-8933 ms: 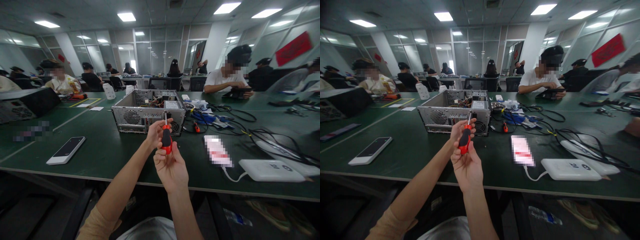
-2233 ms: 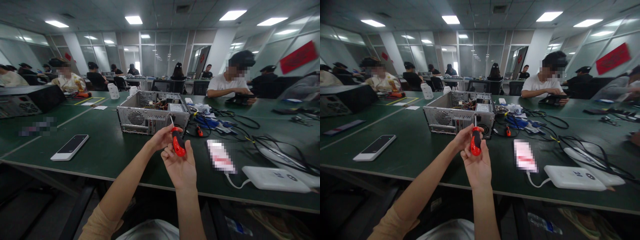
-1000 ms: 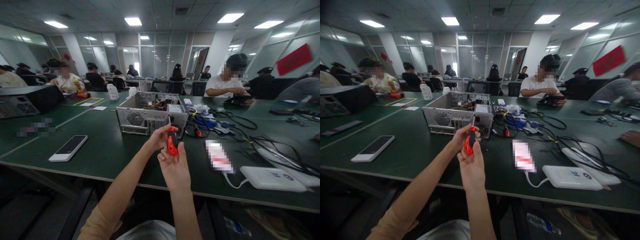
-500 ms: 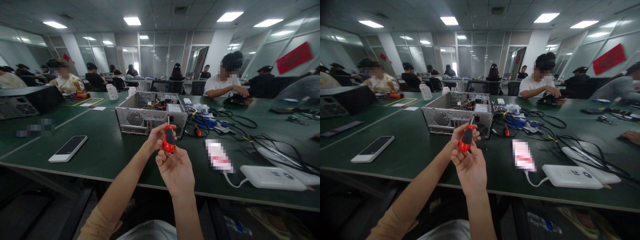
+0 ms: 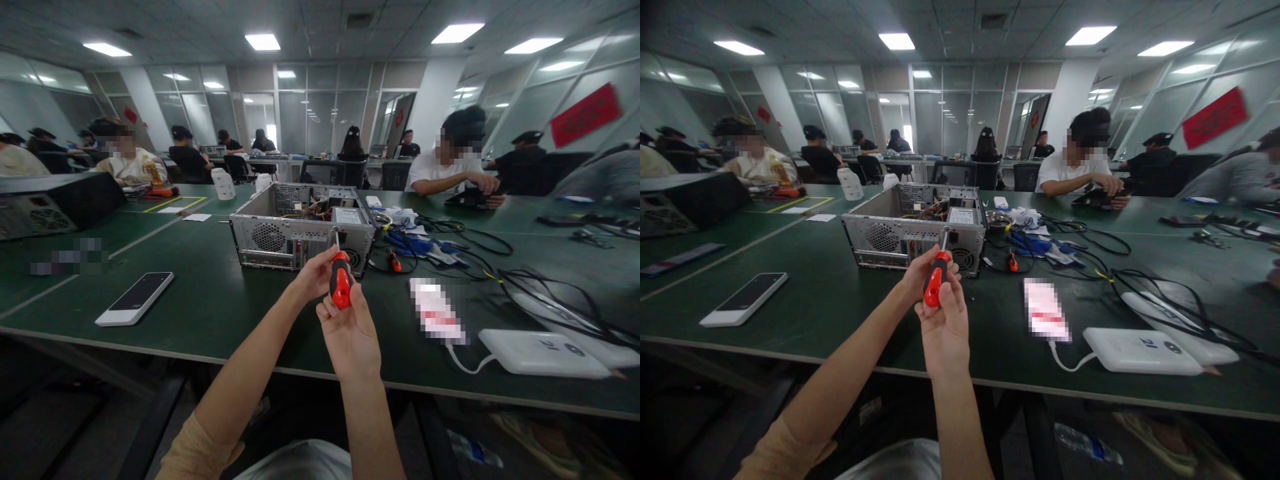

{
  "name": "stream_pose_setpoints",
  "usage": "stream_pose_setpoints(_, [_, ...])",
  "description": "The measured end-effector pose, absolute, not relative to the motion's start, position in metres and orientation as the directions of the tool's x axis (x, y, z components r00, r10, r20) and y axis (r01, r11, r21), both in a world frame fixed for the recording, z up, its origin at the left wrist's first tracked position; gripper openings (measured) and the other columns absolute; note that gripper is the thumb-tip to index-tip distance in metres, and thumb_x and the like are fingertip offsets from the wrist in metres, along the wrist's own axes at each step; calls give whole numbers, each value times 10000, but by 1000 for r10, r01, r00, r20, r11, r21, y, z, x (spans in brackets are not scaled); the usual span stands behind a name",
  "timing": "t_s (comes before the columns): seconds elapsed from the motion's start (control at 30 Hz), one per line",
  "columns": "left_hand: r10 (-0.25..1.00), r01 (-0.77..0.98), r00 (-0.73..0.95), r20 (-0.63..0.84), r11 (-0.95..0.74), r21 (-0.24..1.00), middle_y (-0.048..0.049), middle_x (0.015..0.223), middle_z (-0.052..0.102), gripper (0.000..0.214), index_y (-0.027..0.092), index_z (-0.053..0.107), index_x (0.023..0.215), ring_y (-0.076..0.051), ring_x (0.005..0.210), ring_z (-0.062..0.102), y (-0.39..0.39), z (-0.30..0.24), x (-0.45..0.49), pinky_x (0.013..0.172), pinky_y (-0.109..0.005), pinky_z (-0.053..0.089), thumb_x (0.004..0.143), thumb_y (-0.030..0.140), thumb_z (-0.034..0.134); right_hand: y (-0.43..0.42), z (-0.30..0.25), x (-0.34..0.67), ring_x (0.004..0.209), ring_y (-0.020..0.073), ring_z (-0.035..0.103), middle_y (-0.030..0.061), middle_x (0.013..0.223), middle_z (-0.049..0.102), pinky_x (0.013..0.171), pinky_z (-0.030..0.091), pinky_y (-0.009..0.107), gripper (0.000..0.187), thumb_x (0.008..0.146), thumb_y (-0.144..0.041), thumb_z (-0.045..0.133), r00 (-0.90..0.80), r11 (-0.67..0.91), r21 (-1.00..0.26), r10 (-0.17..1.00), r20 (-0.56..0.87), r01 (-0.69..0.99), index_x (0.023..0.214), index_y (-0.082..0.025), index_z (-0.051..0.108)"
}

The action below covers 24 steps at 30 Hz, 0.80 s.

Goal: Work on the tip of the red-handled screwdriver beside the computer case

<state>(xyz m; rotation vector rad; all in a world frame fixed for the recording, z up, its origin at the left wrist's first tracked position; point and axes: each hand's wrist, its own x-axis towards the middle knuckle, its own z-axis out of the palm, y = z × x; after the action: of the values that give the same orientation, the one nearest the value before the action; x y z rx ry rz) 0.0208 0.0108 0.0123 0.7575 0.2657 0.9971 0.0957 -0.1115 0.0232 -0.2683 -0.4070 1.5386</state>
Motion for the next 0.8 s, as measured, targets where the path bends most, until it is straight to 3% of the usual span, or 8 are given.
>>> stream_pose_setpoints(0.17, [839,-659,527,135,302,689,-19,667,612,294,142,637,793,-121,589,613,10,13,19,623,-243,497,871,426,632,-115,24,95,570,85,501,-60,683,582,608,465,236,243,846,-394,675,-62,-18,-429,994,89,-903,1045,-256,654])
stream_pose_setpoints(0.37, [837,-660,532,126,317,681,-40,741,660,193,133,676,893,-119,647,630,6,16,17,700,-248,503,869,310,604,-117,25,104,676,159,631,92,875,730,678,539,305,247,851,-378,543,-214,-159,-443,974,77,-882,935,-182,669])
stream_pose_setpoints(0.57, [813,-669,554,180,307,677,-96,864,698,250,102,704,953,-144,735,648,11,14,16,750,-273,508,835,294,593,-113,24,105,597,104,600,35,792,715,625,511,243,160,874,-313,583,-154,-115,-389,986,70,-914,913,-183,668])
stream_pose_setpoints(0.73, [805,-670,560,198,298,680,-50,773,633,326,118,706,937,-146,727,615,9,15,19,731,-282,498,850,423,628,-109,21,99,623,90,588,-12,771,663,606,484,220,190,828,-350,698,-73,-35,-422,995,74,-906,946,-204,668])
stream_pose_setpoints(0.8, [838,-667,529,137,311,678,-22,726,587,342,132,700,914,-141,706,592,7,16,21,740,-296,498,844,462,646,-109,20,96,617,80,575,-28,769,650,611,482,216,216,808,-359,729,-53,-13,-434,995,79,-901,956,-214,670])
